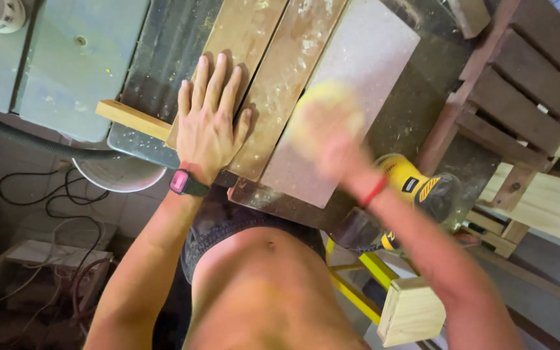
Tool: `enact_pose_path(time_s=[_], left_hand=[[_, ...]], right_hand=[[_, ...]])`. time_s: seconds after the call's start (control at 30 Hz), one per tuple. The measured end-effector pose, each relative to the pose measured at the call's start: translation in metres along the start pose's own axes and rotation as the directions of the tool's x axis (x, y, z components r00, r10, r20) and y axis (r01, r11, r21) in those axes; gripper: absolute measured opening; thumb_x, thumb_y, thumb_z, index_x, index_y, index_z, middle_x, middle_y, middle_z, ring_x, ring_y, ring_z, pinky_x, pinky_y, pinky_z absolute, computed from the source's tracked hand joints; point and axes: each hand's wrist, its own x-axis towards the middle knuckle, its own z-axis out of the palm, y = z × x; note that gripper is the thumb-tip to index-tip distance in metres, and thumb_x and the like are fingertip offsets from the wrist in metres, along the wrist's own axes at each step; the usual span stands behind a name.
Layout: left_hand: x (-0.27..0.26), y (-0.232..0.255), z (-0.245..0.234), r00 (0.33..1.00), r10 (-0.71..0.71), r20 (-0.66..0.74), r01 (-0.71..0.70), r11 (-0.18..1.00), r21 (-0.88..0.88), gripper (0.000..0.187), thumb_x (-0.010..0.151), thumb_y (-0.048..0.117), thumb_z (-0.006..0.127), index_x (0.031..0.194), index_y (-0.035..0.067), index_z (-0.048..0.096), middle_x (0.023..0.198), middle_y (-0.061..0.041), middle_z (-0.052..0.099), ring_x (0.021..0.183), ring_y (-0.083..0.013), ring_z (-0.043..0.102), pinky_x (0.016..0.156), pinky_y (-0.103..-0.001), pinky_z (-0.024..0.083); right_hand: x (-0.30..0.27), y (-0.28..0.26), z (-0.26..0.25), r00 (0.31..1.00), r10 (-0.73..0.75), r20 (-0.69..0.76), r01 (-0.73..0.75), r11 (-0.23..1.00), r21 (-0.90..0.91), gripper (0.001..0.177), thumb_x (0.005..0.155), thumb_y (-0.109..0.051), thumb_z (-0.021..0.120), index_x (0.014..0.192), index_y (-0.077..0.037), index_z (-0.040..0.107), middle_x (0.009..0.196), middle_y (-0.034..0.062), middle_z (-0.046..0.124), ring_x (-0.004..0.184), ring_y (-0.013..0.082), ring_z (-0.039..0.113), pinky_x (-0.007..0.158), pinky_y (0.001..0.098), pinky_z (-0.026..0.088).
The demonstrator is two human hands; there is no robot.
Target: Sanding the surfaces and edges of wooden planks using an orbital sander and manual sandpaper on a workbench.
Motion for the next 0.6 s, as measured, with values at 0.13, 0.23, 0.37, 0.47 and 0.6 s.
enact_pose_path(time_s=[0.13,0.23,0.37,0.47,0.6], left_hand=[[0.001,0.000,0.000,1.000,-0.021,0.012,0.021,1.000,-0.013,0.058,0.105,0.044,0.035,0.154,0.012,0.038,0.160,-0.009,0.030,0.148,-0.0315,0.022,0.113,-0.054,0.028],[0.001,0.001,0.000,1.000,-0.019,0.011,0.019,1.000,-0.023,0.058,0.105,0.041,0.038,0.153,0.010,0.039,0.160,-0.010,0.029,0.148,-0.0317,0.021,0.114,-0.055,0.026],[0.001,0.000,0.000,1.000,-0.010,0.009,0.010,1.000,-0.016,0.057,0.104,0.040,0.040,0.152,0.009,0.040,0.159,-0.011,0.030,0.147,-0.0327,0.022,0.113,-0.054,0.027],[0.001,-0.001,0.000,1.000,-0.004,-0.001,0.004,1.000,-0.023,0.057,0.103,0.039,0.043,0.152,0.009,0.041,0.159,-0.012,0.030,0.147,-0.0331,0.022,0.114,-0.054,0.027],[0.000,-0.001,0.000,1.000,0.006,-0.012,-0.007,0.999,-0.040,0.057,0.102,0.038,0.044,0.151,0.008,0.042,0.158,-0.013,0.031,0.146,-0.0341,0.023,0.114,-0.055,0.026]], right_hand=[[-0.018,-0.024,0.004,0.919,-0.393,0.022,0.387,0.893,-0.231,0.048,0.093,-0.014,0.050,0.141,-0.008,0.052,0.145,0.0142,0.052,0.134,0.0332,0.051,0.113,0.0534,0.038],[-0.008,0.002,-0.016,0.855,-0.513,0.082,0.519,0.840,-0.161,0.055,0.090,0.000,0.058,0.142,-0.019,0.050,0.146,0.0096,0.054,0.135,0.0301,0.054,0.116,0.0504,0.040],[0.006,0.026,-0.046,0.899,-0.429,-0.087,0.383,0.868,-0.317,0.043,0.093,0.001,0.063,0.134,-0.010,0.059,0.140,0.0111,0.056,0.130,0.0337,0.057,0.106,0.0522,0.058],[0.011,0.015,-0.073,0.942,-0.237,-0.238,0.229,0.971,-0.064,0.034,0.098,0.003,0.048,0.128,0.000,0.062,0.133,0.0176,0.061,0.126,0.0351,0.059,0.110,0.0491,0.050],[0.002,0.003,-0.076,0.793,0.428,-0.433,-0.089,0.786,0.612,0.029,0.099,0.001,0.047,0.122,0.007,0.063,0.091,0.0048,0.062,0.064,0.0071,0.042,0.055,0.0234,0.036]])
